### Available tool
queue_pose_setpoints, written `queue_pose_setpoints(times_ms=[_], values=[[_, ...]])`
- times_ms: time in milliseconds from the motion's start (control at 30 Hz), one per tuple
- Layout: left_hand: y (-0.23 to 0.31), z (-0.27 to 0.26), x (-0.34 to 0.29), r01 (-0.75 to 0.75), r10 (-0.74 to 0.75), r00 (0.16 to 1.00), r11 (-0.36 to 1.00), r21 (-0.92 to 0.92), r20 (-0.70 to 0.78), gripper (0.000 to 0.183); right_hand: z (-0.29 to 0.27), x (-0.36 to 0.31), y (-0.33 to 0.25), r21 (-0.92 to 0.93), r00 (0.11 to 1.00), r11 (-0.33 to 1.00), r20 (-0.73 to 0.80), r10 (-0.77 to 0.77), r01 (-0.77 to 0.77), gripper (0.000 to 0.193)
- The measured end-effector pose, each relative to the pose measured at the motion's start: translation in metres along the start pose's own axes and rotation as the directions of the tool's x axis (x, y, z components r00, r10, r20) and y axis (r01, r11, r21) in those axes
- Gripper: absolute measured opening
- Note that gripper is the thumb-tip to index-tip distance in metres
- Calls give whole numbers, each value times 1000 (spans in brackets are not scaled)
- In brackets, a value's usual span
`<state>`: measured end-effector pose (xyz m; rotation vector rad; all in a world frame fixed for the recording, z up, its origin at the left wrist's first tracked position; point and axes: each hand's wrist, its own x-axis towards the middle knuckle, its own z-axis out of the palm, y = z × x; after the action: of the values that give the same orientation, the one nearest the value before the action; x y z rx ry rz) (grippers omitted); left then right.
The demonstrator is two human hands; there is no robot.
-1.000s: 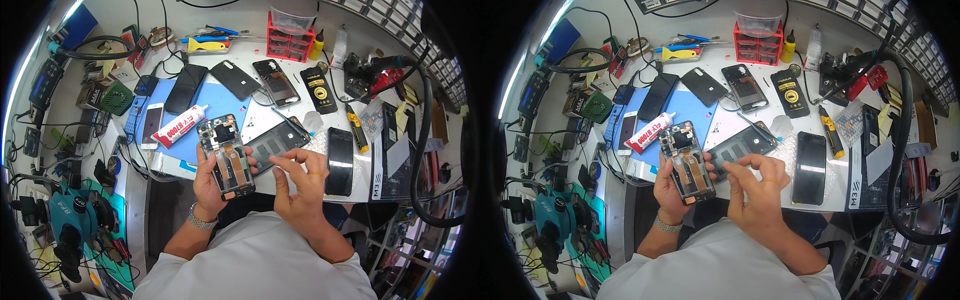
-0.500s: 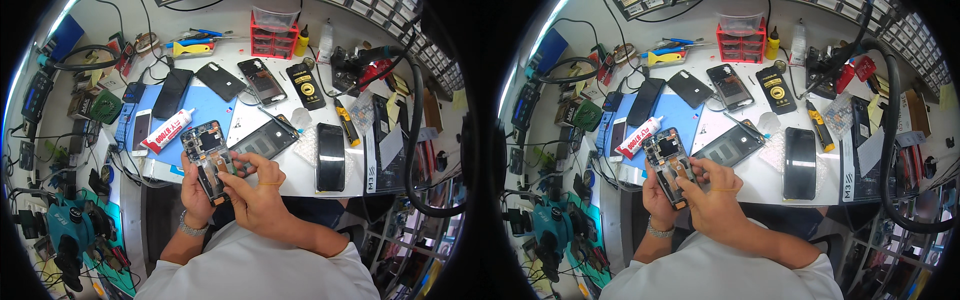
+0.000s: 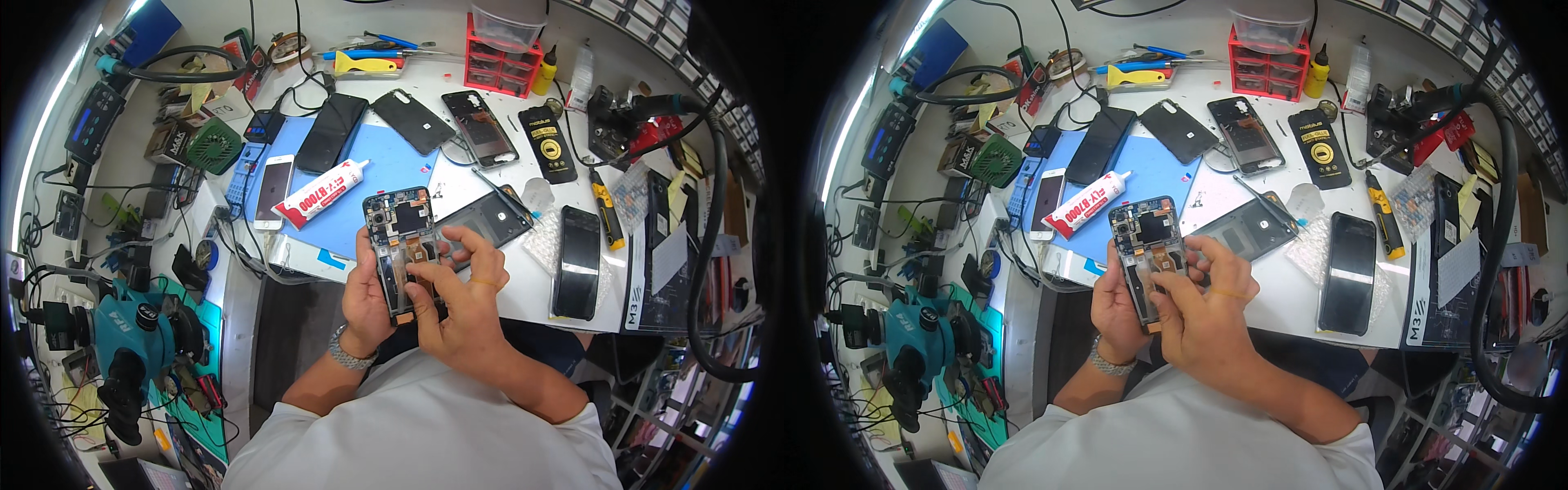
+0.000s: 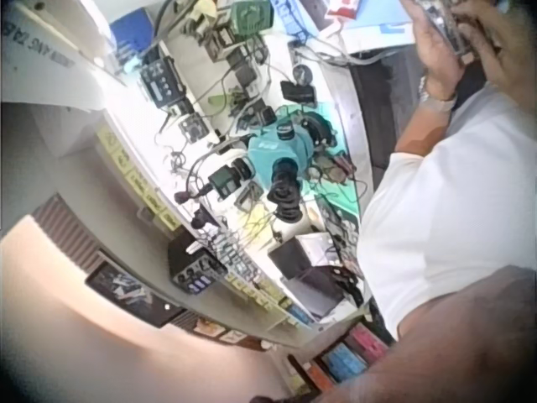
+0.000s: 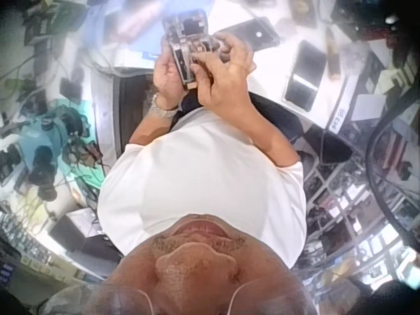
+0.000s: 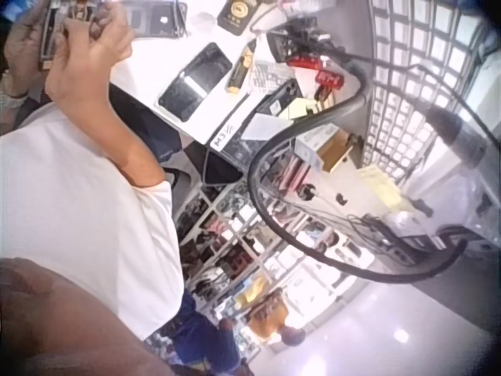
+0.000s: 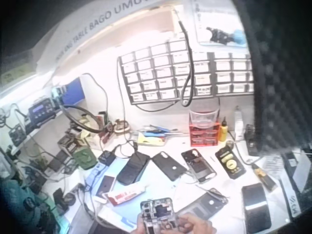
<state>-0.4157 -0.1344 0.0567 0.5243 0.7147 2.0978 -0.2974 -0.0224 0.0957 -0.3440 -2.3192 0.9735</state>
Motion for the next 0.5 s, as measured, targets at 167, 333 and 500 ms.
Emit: queue_pose_setpoints(times_ms=[167,333,500], values=[[-2,1,-2,-52,54,996,998,26,-67,55,6,-5,-3,58,999,998,39,7,-9,25],[-1,8,-2,-20,50,981,987,159,-188,51,9,-7,-4,48,998,998,61,29,-32,20],[-3,4,-2,-28,61,980,985,171,-189,49,6,-6,-8,75,995,995,80,63,-69,15]])
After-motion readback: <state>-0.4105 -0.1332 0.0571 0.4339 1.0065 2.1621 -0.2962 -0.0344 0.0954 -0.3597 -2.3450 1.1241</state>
